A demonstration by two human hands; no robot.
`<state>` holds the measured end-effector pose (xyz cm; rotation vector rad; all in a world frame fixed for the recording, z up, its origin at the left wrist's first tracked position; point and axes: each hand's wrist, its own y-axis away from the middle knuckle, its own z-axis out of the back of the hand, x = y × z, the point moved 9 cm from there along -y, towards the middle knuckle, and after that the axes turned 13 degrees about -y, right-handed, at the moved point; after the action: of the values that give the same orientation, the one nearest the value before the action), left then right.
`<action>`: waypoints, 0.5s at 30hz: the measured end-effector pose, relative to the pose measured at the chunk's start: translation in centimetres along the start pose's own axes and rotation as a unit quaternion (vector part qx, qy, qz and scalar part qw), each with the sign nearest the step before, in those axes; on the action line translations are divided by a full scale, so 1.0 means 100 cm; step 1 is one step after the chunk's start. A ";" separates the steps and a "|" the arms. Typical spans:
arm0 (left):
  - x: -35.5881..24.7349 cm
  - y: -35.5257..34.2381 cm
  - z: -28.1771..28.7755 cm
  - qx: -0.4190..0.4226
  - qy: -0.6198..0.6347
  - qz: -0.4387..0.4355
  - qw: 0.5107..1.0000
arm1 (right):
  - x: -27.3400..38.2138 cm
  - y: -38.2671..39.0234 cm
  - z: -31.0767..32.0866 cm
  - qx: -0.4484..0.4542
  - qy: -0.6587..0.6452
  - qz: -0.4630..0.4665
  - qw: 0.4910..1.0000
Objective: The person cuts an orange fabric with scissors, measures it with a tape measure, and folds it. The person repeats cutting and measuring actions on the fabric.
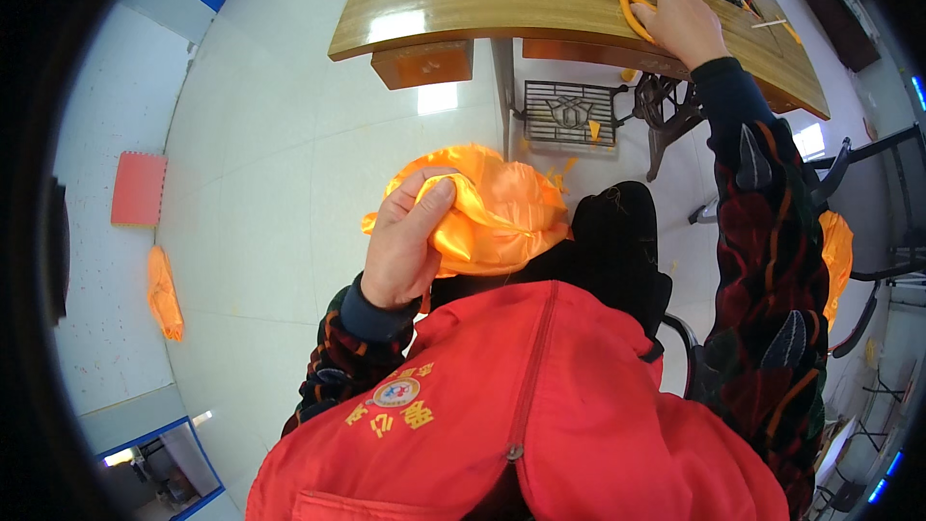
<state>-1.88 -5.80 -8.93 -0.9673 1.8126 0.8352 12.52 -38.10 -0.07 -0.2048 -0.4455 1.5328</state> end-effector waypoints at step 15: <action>0.014 -0.008 -0.006 0.048 -0.033 0.022 0.998 | 0.202 0.136 0.004 0.117 -0.514 0.180 0.830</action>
<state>-1.83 -7.07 -10.05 -0.8329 1.8049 0.7904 -0.51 -17.68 -2.10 0.8292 -1.0966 1.9730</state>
